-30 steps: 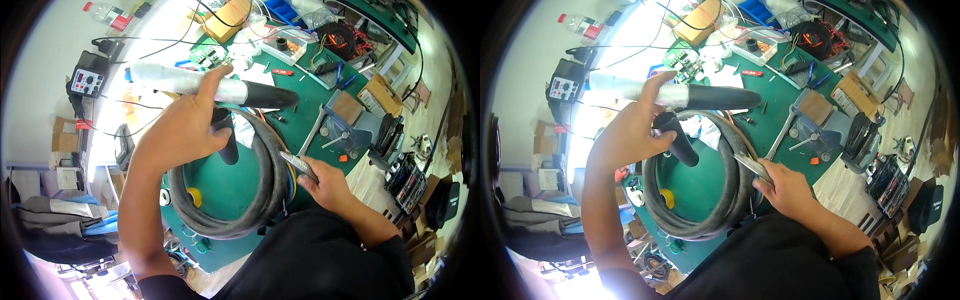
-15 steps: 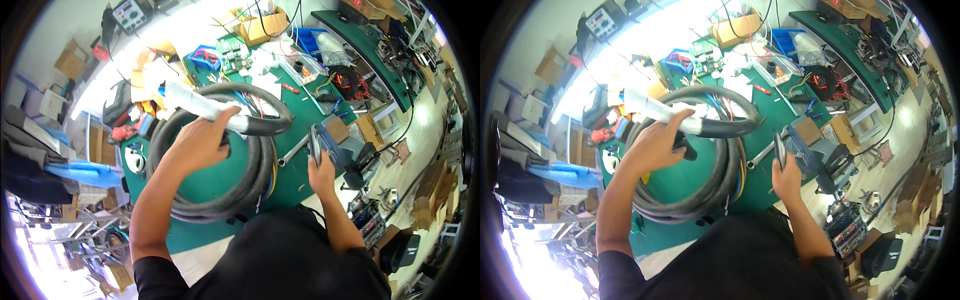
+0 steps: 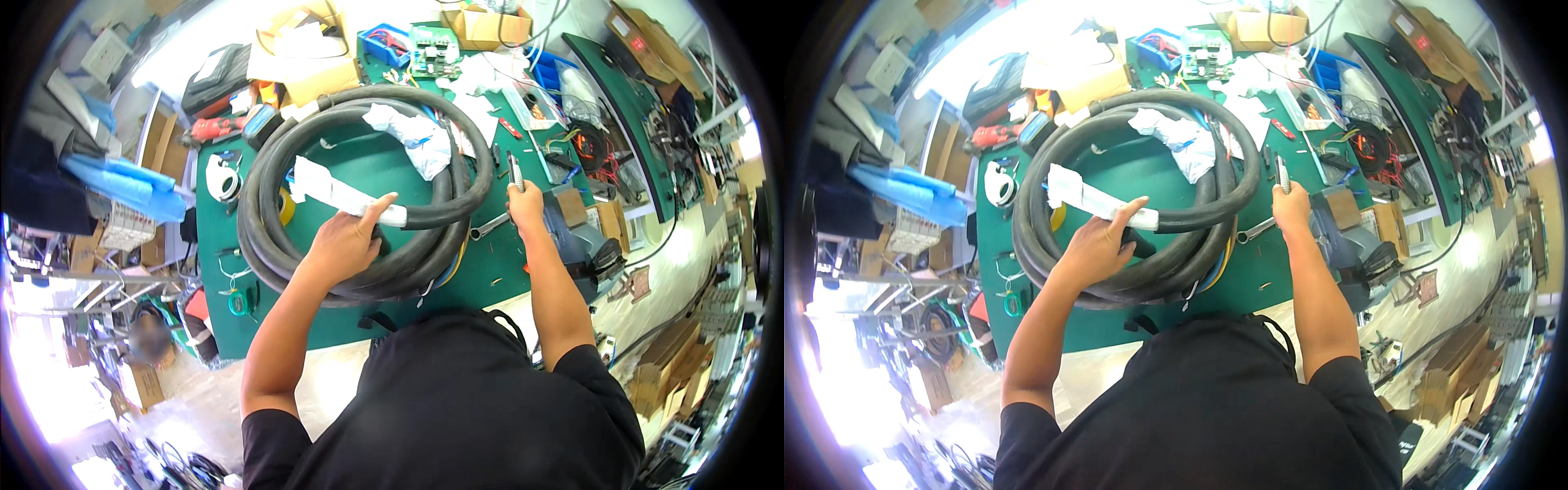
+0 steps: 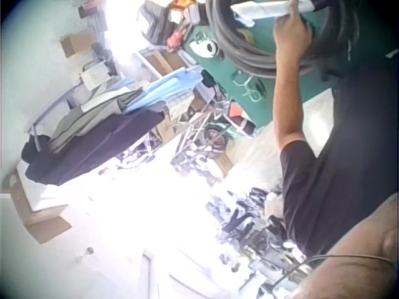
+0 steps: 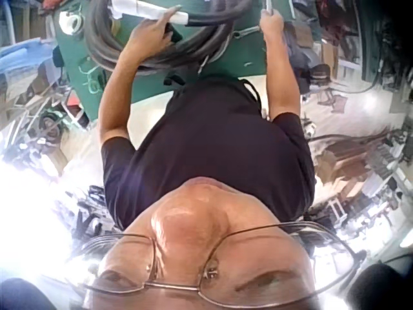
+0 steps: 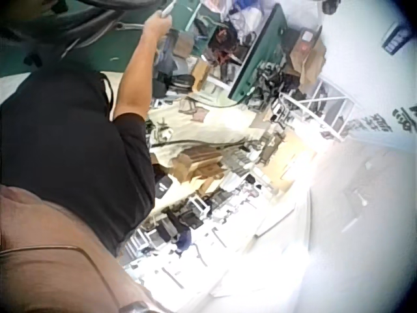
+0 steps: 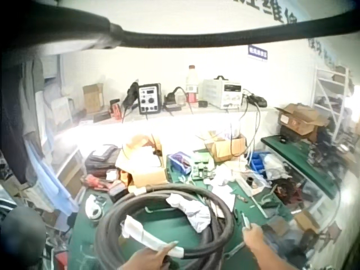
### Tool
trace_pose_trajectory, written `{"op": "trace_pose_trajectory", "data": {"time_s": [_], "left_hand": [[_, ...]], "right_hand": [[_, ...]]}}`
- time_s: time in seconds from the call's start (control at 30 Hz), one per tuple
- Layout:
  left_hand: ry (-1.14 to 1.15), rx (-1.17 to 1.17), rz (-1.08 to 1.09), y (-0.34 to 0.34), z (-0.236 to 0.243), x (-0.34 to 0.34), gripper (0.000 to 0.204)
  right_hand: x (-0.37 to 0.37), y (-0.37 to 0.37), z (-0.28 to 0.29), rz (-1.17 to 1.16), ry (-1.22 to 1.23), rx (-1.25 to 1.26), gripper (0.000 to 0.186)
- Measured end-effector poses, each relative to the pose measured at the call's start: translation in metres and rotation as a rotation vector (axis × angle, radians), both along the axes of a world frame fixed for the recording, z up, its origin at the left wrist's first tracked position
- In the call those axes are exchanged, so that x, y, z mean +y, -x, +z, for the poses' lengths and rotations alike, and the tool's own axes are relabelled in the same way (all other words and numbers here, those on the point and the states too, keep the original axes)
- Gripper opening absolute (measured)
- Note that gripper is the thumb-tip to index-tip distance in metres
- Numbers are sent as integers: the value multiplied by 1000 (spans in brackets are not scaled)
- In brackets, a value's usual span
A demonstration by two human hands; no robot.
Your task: The person strips the outer insulation from a thick black cable using a utility knife and pliers, pulling away white protective material to reveal multiple colored internal wires.
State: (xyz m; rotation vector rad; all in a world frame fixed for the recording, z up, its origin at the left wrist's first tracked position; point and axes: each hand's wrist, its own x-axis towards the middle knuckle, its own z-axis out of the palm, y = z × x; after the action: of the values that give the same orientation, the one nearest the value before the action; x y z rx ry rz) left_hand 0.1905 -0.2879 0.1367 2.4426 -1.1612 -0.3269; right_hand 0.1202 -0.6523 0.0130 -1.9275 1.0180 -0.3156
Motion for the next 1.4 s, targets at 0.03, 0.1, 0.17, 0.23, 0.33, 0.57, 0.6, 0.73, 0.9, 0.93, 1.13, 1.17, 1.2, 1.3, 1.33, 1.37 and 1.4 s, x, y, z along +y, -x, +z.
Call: {"op": "trace_pose_trajectory", "data": {"time_s": [0.03, 0.1, 0.17, 0.23, 0.33, 0.57, 0.6, 0.73, 0.9, 0.93, 1.13, 1.17, 1.2, 1.3, 1.33, 1.37, 1.4], "left_hand": [[31, -2, 28, 5, 0, 3, 81], [169, -19, 118, 17, 7, 14, 84], [231, -47, 256, 30, 31, 36, 83], [293, -77, 401, 41, 43, 62, 80], [416, -118, 603, 55, 57, 117, 68], [1375, -84, 1188, 77, 26, 257, 40], [1404, -37, 1262, 84, 4, 273, 40], [1459, 146, 1574, 132, -86, 281, 40], [1416, 331, 1726, 188, -173, 249, 45], [1386, 346, 1755, 192, -184, 248, 45], [584, 240, 1883, 186, -219, 266, 48], [561, 215, 1875, 175, -200, 253, 48], [573, 219, 1859, 173, -204, 253, 47], [622, 287, 1862, 166, -199, 249, 47], [577, 287, 1854, 167, -198, 249, 47], [532, 287, 1847, 168, -197, 250, 47], [486, 287, 1842, 169, -197, 251, 47]], "right_hand": [[3, 1, -4, -14, 8, -33, 27], [1, 6, -16, -33, 17, -99, 26], [10, 9, -6, -52, -94, -98, 20], [12, 12, -7, -51, -95, -187, 17], [16, 15, -13, -60, -176, -222, 20], [50, 24, 9, -67, -229, -222, 25], [48, 27, 10, -74, -235, -207, 25], [41, 38, 5, -109, -229, -235, 25], [53, 50, 18, -94, -145, -204, 23], [57, 49, 20, -61, -114, -172, 24], [128, 32, 70, 103, -180, -296, 34], [138, 30, 74, 128, -280, -292, 33], [147, 24, 78, 165, -387, -295, 32], [180, 14, 79, 238, -560, -275, 29], [193, 14, 83, 248, -629, -282, 26], [201, 14, 82, 273, -644, -286, 25], [208, 14, 81, 300, -659, -289, 26]]}}
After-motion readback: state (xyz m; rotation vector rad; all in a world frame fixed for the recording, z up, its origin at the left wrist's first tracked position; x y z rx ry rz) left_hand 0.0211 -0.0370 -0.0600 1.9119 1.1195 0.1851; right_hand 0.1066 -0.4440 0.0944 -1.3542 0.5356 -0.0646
